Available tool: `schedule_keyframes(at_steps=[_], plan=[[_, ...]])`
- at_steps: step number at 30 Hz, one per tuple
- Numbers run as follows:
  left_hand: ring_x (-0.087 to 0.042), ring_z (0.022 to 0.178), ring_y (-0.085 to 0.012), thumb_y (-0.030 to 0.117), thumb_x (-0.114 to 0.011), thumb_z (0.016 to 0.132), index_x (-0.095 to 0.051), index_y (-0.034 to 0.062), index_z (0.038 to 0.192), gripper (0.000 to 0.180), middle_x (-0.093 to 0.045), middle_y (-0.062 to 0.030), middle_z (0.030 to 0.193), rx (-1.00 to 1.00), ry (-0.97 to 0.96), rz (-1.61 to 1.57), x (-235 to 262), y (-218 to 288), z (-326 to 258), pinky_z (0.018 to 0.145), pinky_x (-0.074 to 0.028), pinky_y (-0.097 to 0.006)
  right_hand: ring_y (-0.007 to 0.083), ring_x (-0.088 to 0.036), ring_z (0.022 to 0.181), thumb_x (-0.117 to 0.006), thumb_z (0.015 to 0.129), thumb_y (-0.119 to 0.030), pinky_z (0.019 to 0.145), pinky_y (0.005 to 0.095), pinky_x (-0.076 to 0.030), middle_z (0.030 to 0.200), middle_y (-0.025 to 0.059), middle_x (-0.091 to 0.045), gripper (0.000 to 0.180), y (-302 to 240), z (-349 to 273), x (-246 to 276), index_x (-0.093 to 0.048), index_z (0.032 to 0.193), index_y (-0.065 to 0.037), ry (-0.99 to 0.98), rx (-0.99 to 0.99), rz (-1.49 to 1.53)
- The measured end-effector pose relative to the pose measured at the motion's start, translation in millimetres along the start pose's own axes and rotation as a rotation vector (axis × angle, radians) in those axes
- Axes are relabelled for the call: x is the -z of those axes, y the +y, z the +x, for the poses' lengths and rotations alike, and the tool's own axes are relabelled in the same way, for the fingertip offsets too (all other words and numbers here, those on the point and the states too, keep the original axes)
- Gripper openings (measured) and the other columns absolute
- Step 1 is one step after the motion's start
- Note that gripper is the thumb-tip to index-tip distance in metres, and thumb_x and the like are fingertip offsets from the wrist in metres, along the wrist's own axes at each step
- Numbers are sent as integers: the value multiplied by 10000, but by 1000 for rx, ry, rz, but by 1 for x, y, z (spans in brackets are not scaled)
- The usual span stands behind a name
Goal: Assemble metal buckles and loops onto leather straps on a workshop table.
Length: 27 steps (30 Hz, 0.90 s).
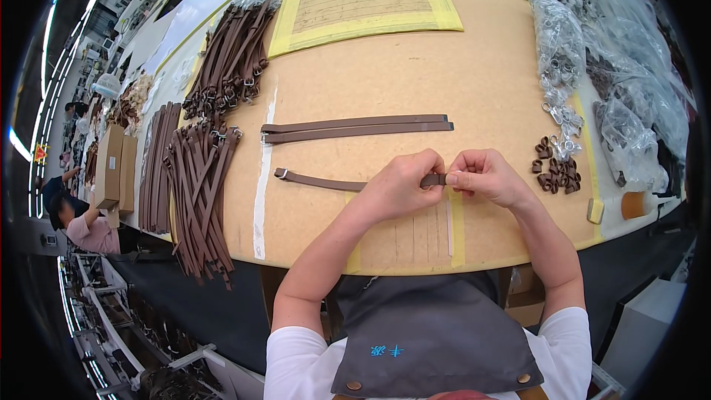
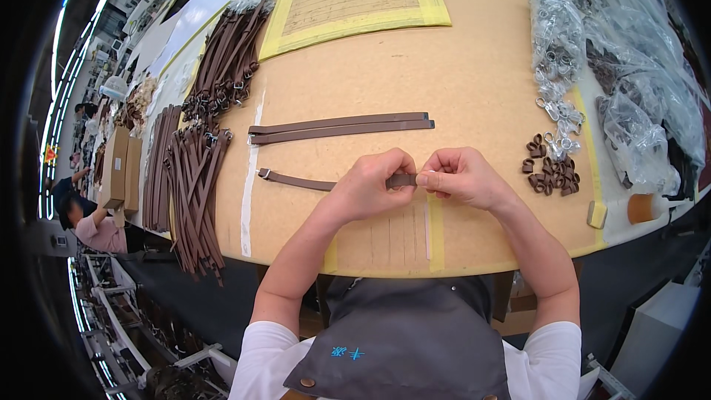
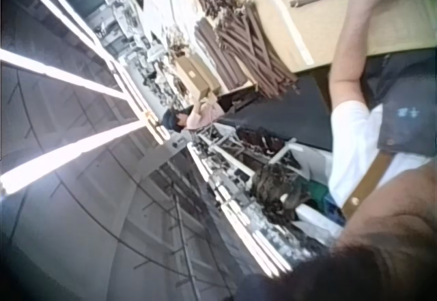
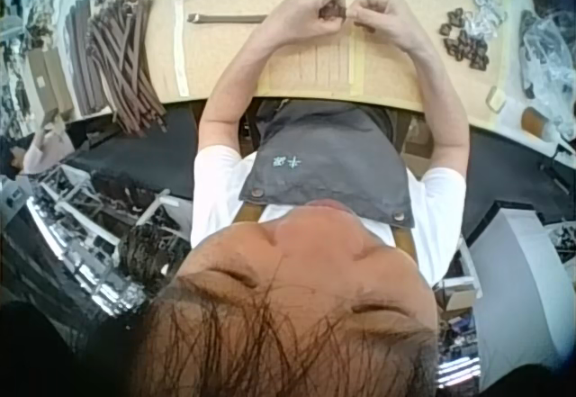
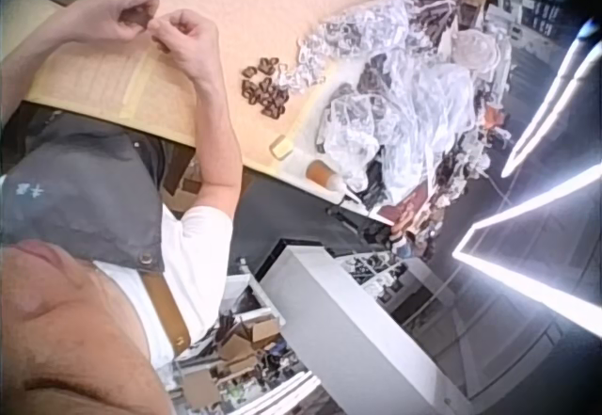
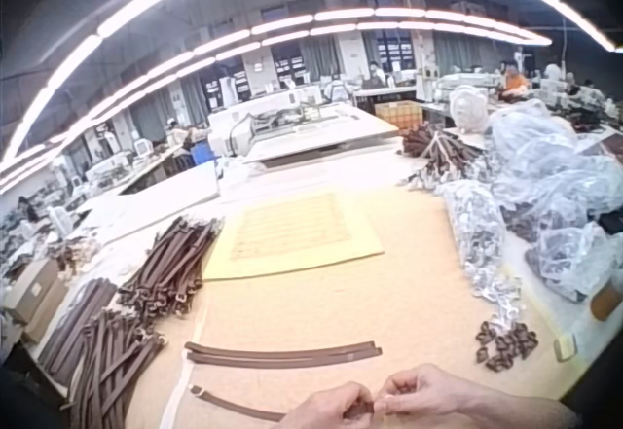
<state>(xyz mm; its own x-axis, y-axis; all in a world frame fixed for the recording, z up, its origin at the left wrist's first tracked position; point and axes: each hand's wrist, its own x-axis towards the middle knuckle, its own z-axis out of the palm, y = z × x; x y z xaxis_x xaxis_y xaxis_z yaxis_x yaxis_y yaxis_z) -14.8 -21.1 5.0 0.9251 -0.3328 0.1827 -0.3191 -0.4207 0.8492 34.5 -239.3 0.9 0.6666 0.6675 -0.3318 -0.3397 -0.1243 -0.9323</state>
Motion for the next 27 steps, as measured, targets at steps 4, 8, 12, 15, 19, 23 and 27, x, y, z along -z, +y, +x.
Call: schedule_keyframes(at_steps=[4, 8, 12, 15, 19, 23, 27], plan=[[-650, 659, -181, 18, -719, 783, -599, 13, 920, 182, -649, -104, 744, -11, -4, 21, -1, -2, 0, 589, -517, -305, 37, -550, 646, -766, 906, -226, 568, 204, -438, 741, -36, -613, 213, 2, 0, -1, -655, 869, -48, 1, 6, -2], [-651, 660, -182, 21, -718, 781, -599, 14, 931, 191, -648, -104, 747, -34, -11, 29, 0, -2, 0, 588, -517, -305, 30, -525, 630, -754, 919, -218, 544, 199, -412, 727, -25, -601, 224, 6, 1, -2, -649, 879, -24, 4, 16, -1], [-656, 667, -187, 22, -722, 779, -600, 11, 943, 205, -653, -106, 756, -27, -15, 25, 0, 1, -1, 592, -521, -305, 23, -508, 628, -733, 927, -205, 539, 199, -397, 720, -33, -587, 208, 9, 2, -2, -644, 875, -24, 14, 37, -8], [-678, 695, -197, 29, -735, 776, -605, 8, 949, 217, -664, -114, 778, -31, -12, 16, 2, 6, 0, 614, -540, -307, 21, -498, 624, -722, 929, -196, 534, 201, -385, 715, -38, -577, 199, 10, 2, -3, -636, 869, -26, 24, 47, -17], [-713, 747, -224, 33, -750, 777, -618, 6, 940, 211, -681, -129, 815, -91, -4, 31, 0, 0, 0, 651, -572, -319, 20, -486, 620, -713, 933, -195, 534, 204, -379, 711, -46, -564, 197, 8, 2, -4, -628, 866, -31, 27, 50, -22], [-726, 772, -256, 22, -748, 780, -628, 2, 923, 187, -687, -132, 830, -130, -2, 76, 0, 1, 0, 659, -586, -332, 19, -483, 629, -709, 939, -209, 544, 203, -381, 713, -51, -558, 205, 7, 1, -5, -626, 877, -32, 29, 47, -29], [-726, 769, -264, 11, -745, 776, -623, 5, 912, 184, -684, -128, 823, -176, 19, 97, -1, -1, 0, 654, -590, -336, 20, -491, 642, -709, 945, -221, 552, 205, -389, 725, -49, -562, 213, 8, 1, -4, -628, 891, -31, 7, 63, -16]])
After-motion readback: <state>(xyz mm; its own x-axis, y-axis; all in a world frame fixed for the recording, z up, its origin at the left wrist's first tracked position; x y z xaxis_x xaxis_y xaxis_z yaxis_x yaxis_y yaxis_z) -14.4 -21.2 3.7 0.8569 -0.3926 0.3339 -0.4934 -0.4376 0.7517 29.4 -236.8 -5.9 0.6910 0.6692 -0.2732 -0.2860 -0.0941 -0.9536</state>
